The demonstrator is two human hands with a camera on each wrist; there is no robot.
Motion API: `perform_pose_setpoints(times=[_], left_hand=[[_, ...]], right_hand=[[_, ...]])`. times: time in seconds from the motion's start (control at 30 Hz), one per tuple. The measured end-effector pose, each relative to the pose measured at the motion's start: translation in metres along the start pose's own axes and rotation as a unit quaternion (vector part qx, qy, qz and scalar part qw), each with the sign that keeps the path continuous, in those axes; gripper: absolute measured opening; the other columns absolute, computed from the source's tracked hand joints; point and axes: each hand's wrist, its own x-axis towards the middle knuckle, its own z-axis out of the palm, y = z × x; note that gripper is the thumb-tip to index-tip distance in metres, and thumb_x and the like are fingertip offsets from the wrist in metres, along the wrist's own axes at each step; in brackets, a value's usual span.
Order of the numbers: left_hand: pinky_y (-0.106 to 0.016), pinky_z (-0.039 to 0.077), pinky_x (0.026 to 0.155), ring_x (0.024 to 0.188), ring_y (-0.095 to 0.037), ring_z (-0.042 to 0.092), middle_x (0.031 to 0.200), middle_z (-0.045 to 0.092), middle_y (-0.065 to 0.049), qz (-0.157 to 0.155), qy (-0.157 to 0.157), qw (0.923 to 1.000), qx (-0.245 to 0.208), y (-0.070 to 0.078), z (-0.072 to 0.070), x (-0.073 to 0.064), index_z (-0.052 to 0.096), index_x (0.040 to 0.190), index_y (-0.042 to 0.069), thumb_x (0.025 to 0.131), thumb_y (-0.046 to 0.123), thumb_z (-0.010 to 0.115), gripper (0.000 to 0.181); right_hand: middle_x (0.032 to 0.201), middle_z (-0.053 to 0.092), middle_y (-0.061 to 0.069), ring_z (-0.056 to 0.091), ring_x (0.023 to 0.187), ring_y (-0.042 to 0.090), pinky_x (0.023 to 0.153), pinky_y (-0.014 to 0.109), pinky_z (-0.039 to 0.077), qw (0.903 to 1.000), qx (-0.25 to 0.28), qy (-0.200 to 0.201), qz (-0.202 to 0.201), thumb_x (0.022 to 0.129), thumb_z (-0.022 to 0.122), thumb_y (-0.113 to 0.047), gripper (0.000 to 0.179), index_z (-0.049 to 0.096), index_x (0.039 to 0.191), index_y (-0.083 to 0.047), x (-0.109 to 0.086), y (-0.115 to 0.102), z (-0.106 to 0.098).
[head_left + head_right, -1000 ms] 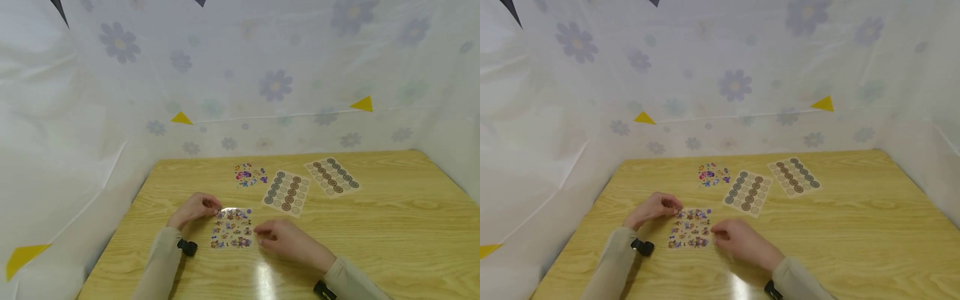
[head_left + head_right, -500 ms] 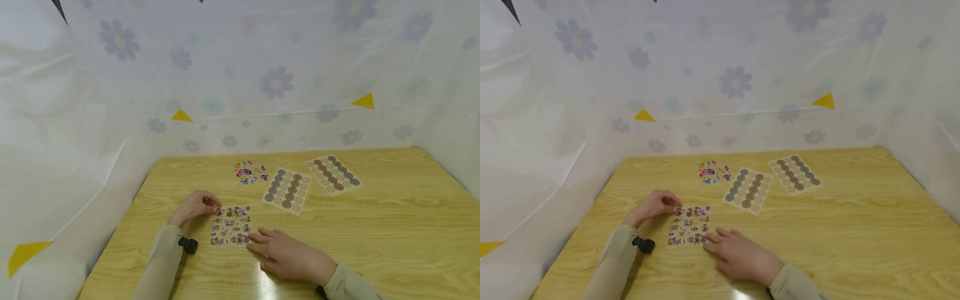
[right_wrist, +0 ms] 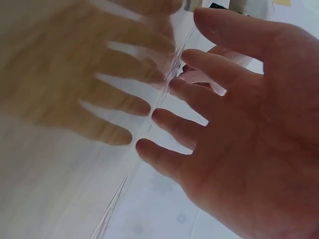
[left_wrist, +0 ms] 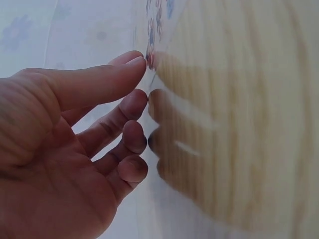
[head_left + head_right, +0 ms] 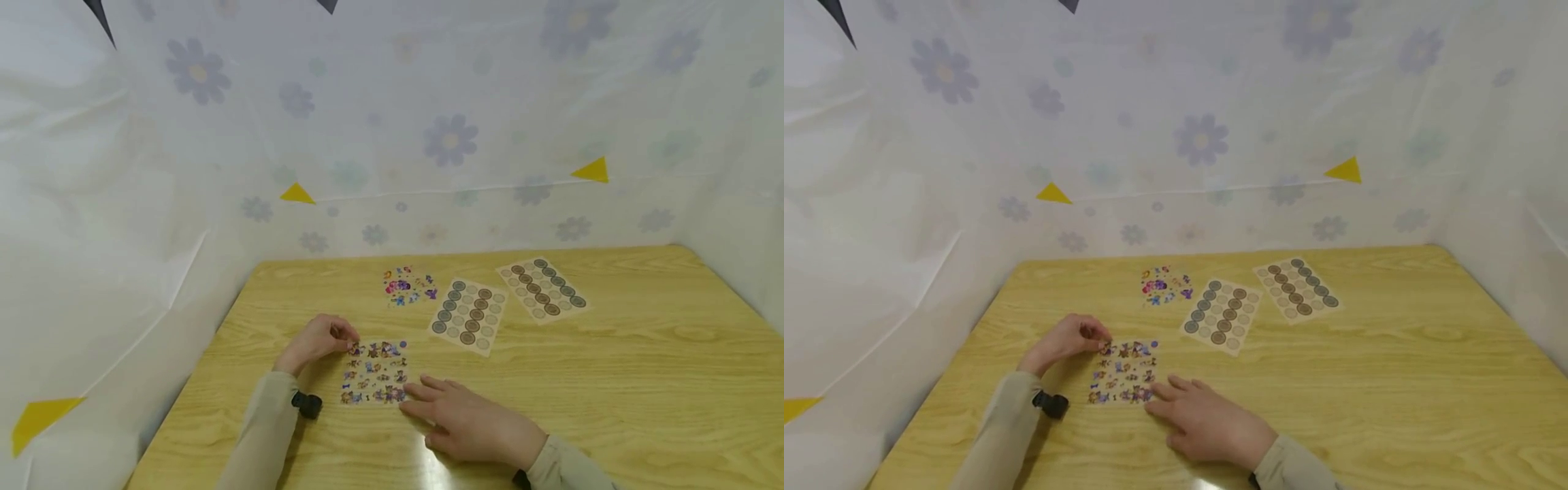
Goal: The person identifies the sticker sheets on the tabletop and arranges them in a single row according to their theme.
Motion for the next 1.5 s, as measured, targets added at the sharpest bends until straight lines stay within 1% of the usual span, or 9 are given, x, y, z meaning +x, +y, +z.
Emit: perform_pose_setpoints(times=[0.2, 0.43, 0.57, 0.7, 0.83, 1.03, 1.13, 1.33, 1.5], left_hand=[[-0.033, 0.044, 0.067, 0.077, -0.019, 0.051, 0.088, 0.061, -0.003, 0.011, 0.002, 0.9998, 0.018, 0.005, 0.002, 0.001, 0.075, 0.103, 0.011, 0.091, 0.0, 0.066, 0.018], [-0.033, 0.046, 0.064, 0.072, -0.018, 0.054, 0.085, 0.06, -0.005, 0.03, 0.013, 0.999, 0.031, 0.013, 0.002, 0.001, 0.072, 0.106, 0.005, 0.091, 0.0, 0.065, 0.017], [-0.034, 0.047, 0.065, 0.075, -0.018, 0.055, 0.088, 0.061, -0.004, 0.031, 0.026, 0.9983, 0.042, 0.015, 0.0, 0.004, 0.071, 0.108, 0.005, 0.093, 0.003, 0.064, 0.016], [-0.035, 0.047, 0.068, 0.08, -0.019, 0.056, 0.093, 0.062, -0.005, 0.028, 0.027, 0.9979, 0.052, 0.017, -0.003, 0.012, 0.07, 0.111, 0.005, 0.094, 0.004, 0.064, 0.018], [-0.036, 0.049, 0.07, 0.088, -0.022, 0.057, 0.103, 0.063, -0.009, 0.028, 0.039, 0.9971, 0.059, 0.017, -0.009, 0.027, 0.068, 0.117, 0.003, 0.095, 0.007, 0.063, 0.022], [-0.039, 0.051, 0.075, 0.095, -0.025, 0.059, 0.113, 0.063, -0.012, 0.041, 0.066, 0.9944, 0.071, 0.013, -0.016, 0.058, 0.066, 0.12, 0.001, 0.097, 0.01, 0.063, 0.025], [-0.041, 0.051, 0.078, 0.098, -0.026, 0.059, 0.116, 0.064, -0.012, 0.038, 0.067, 0.9946, 0.07, 0.012, -0.017, 0.073, 0.066, 0.121, 0.001, 0.097, 0.011, 0.063, 0.027], [-0.042, 0.05, 0.086, 0.105, -0.027, 0.06, 0.122, 0.064, -0.011, 0.023, 0.066, 0.9952, 0.069, 0.015, -0.01, 0.104, 0.065, 0.125, 0.004, 0.097, 0.013, 0.064, 0.03], [-0.045, 0.047, 0.094, 0.114, -0.03, 0.057, 0.128, 0.061, -0.013, 0.01, 0.051, 0.996, 0.072, 0.024, -0.005, 0.123, 0.062, 0.129, 0.003, 0.095, 0.009, 0.064, 0.034]], right_hand=[[0.156, 0.035, 0.008, 0.029, 0.142, 0.036, 0.111, 0.055, 0.026, 0.9997, 0.008, 0.023, 0.004, 0.094, 0.065, -0.023, 0.059, 0.045, 0.149, -0.019, -0.001, 0.002, -0.005], [0.155, 0.036, 0.009, 0.032, 0.141, 0.033, 0.111, 0.052, 0.028, 0.9989, 0.03, 0.035, 0.014, 0.096, 0.062, -0.023, 0.055, 0.046, 0.148, -0.016, -0.001, 0.008, -0.007], [0.152, 0.041, 0.009, 0.038, 0.138, 0.03, 0.11, 0.05, 0.03, 0.9946, 0.063, 0.07, 0.043, 0.098, 0.059, -0.02, 0.052, 0.047, 0.148, -0.013, -0.003, 0.019, -0.015], [0.148, 0.045, 0.015, 0.041, 0.135, 0.036, 0.109, 0.054, 0.03, 0.99, 0.067, 0.109, 0.06, 0.097, 0.06, -0.016, 0.049, 0.049, 0.144, -0.006, -0.004, 0.035, -0.025], [0.142, 0.05, 0.018, 0.045, 0.13, 0.04, 0.107, 0.057, 0.032, 0.9877, 0.047, 0.13, 0.072, 0.096, 0.062, -0.012, 0.047, 0.052, 0.14, -0.002, 0.001, 0.058, -0.035], [0.124, 0.064, 0.015, 0.063, 0.103, 0.03, 0.089, 0.048, 0.05, 0.9777, 0.071, 0.163, 0.112, 0.096, 0.061, -0.01, 0.038, 0.059, 0.133, -0.001, 0.02, 0.099, -0.05], [0.126, 0.062, 0.016, 0.062, 0.107, 0.032, 0.09, 0.048, 0.05, 0.971, 0.098, 0.173, 0.133, 0.098, 0.059, -0.011, 0.037, 0.058, 0.133, 0.0, 0.029, 0.115, -0.055], [0.123, 0.063, 0.018, 0.061, 0.106, 0.03, 0.087, 0.044, 0.051, 0.9558, 0.166, 0.193, 0.147, 0.096, 0.06, -0.01, 0.039, 0.058, 0.133, 0.003, 0.052, 0.129, -0.064], [0.125, 0.062, 0.017, 0.06, 0.108, 0.03, 0.087, 0.044, 0.051, 0.9485, 0.187, 0.19, 0.172, 0.095, 0.063, -0.012, 0.043, 0.056, 0.134, 0.004, 0.072, 0.13, -0.071]])
